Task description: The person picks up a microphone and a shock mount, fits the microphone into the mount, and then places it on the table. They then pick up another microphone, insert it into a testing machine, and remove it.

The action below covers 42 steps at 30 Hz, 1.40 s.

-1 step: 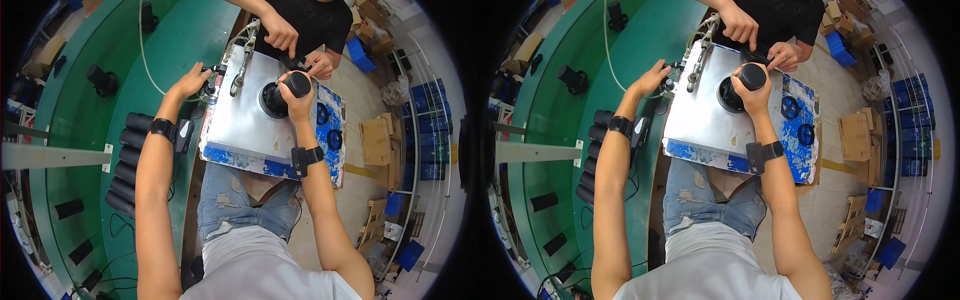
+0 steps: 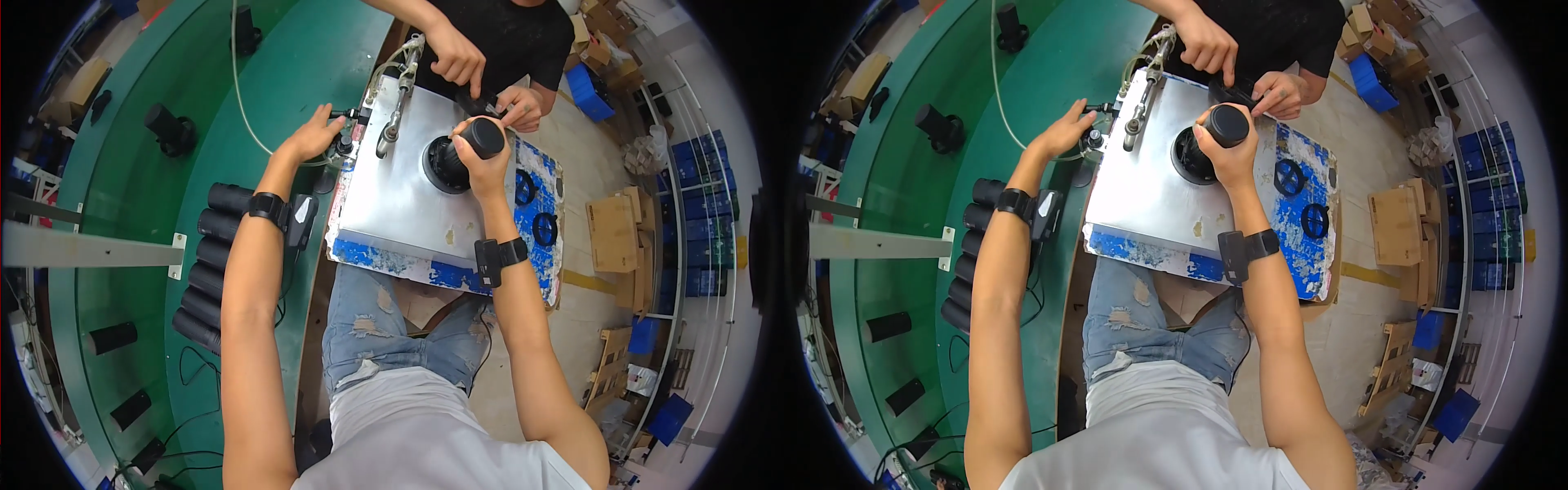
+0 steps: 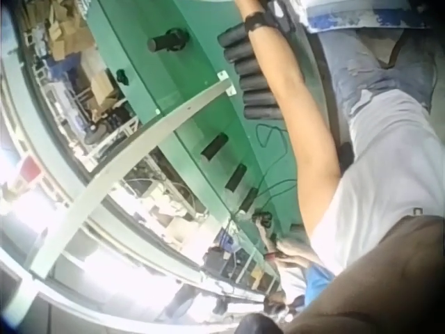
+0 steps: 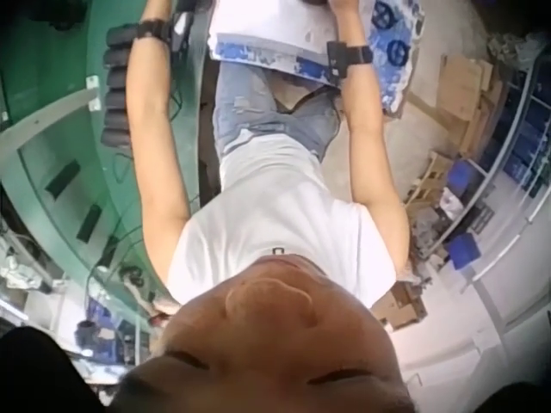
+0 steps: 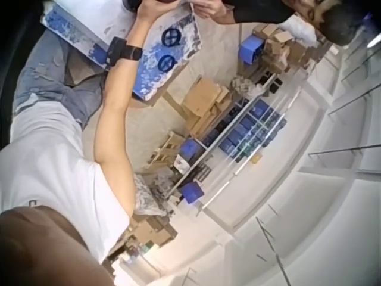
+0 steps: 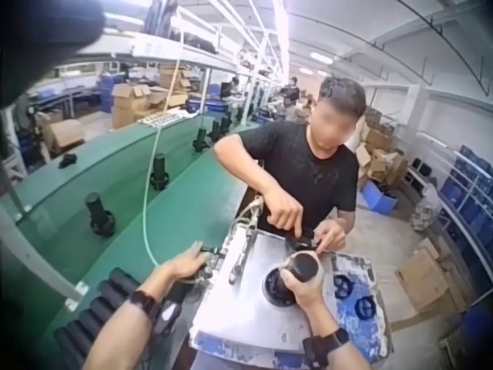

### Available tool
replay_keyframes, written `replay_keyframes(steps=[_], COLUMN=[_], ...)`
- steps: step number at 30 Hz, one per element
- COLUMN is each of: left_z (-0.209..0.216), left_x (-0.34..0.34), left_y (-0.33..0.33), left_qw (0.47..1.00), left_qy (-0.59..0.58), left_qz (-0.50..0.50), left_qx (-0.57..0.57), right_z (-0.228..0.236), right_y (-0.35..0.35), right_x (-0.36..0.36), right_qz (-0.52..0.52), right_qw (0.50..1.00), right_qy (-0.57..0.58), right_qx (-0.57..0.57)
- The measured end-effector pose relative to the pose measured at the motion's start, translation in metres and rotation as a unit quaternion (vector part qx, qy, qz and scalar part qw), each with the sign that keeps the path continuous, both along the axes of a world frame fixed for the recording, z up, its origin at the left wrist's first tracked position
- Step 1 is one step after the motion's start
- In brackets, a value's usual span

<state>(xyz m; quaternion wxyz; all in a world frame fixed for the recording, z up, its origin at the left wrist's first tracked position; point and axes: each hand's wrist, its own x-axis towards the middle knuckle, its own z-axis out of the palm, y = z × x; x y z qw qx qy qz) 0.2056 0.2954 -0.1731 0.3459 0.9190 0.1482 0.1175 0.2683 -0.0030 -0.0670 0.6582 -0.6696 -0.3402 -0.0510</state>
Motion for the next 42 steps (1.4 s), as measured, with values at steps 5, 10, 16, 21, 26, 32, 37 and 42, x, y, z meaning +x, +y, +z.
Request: replay_keyframes(steps=[5, 10, 16, 21, 26, 32, 37, 42], left_z=[0.088, 0.166, 0.189, 0.176, 0.180, 0.174, 0.182, 0.180], left_x=[-0.051, -0.124, -0.145, -0.163, -0.179, -0.188, -0.200, -0.207], left_y=[-0.063, -0.149, -0.214, -0.240, -0.260, -0.258, -0.265, -0.272], left_qw=[0.963, 0.898, 0.738, 0.758, 0.746, 0.797, 0.772, 0.786], left_qy=[-0.192, -0.329, -0.312, -0.355, -0.327, -0.344, -0.314, -0.263], left_qz=[0.050, -0.121, -0.248, -0.264, -0.236, -0.273, -0.266, -0.167], left_qx=[-0.181, -0.267, -0.544, -0.479, -0.531, -0.415, -0.484, -0.534], right_z=[0.038, 0.195, 0.192, 0.196, 0.193, 0.188, 0.187, 0.187], right_y=[-0.011, 0.001, -0.028, -0.042, -0.060, -0.067, -0.071, -0.073], right_x=[-0.015, -0.082, -0.151, -0.191, -0.203, -0.212, -0.218, -0.221], right_qz=[-0.212, -0.053, 0.053, -0.001, 0.006, 0.021, 0.019, -0.003], right_qw=[0.953, 0.975, 0.990, 0.994, 0.992, 0.986, 0.983, 0.990], right_qy=[-0.213, -0.125, -0.069, -0.021, -0.021, -0.036, -0.023, 0.019], right_qx=[0.040, 0.174, 0.108, 0.111, 0.122, 0.163, 0.182, 0.140])
